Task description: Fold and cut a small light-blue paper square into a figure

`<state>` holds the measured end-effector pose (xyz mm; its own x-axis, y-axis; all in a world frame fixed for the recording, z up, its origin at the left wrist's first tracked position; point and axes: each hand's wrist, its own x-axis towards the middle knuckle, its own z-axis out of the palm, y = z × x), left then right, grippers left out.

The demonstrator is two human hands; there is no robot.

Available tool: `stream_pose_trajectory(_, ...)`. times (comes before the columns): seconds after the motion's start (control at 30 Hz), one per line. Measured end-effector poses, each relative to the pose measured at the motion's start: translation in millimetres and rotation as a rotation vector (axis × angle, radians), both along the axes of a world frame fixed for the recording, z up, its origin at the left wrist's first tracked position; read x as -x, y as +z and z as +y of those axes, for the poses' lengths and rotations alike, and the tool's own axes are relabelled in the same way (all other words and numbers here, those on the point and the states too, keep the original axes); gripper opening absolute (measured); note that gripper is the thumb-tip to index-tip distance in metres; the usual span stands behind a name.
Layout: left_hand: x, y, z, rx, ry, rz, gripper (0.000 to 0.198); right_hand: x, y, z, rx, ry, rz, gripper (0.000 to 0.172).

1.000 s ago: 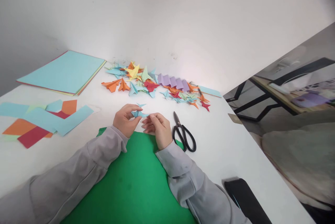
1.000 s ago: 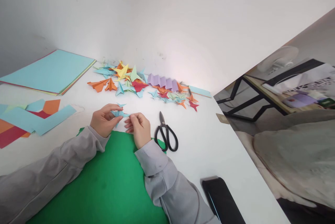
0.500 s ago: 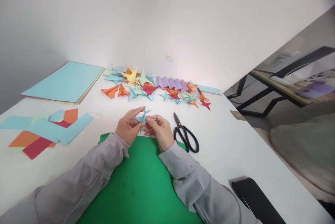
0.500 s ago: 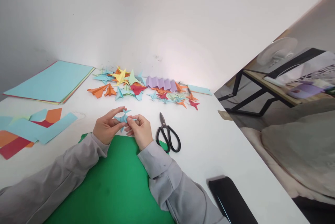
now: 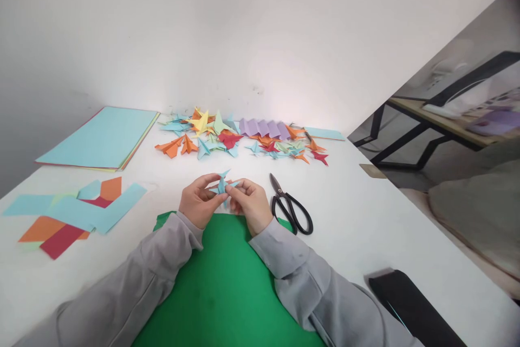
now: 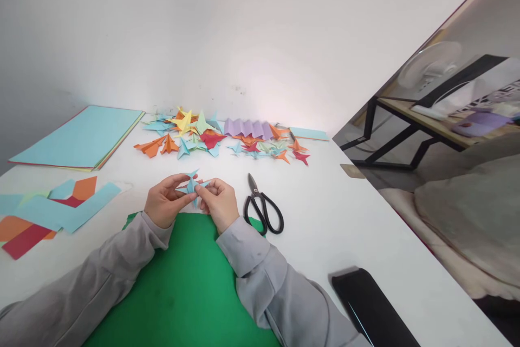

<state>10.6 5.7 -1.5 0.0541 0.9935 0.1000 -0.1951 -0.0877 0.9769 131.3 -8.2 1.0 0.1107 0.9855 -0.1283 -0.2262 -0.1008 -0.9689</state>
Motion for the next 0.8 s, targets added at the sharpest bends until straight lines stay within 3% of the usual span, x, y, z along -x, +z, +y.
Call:
stream_pose_trajectory(0.17, 4, -2.5, 5, 0.021, -0.004, -0.021, 0.038, 1, 0.5, 0, -0.021, -0.074, 0.046, 0.029)
stream_pose_trajectory(0.57, 6, -3.4, 11, 0.057, -0.008, -0.020, 0.022, -2, -2.7, 0, -0.039, 0.076, 0.042, 0.027)
stream_pose_trajectory(0.8, 6, -4.0, 8, 0.048, -0.114, -0.179, 0.026, -3, -0.9, 2, -0.001, 0.117, 0.324, 0.023)
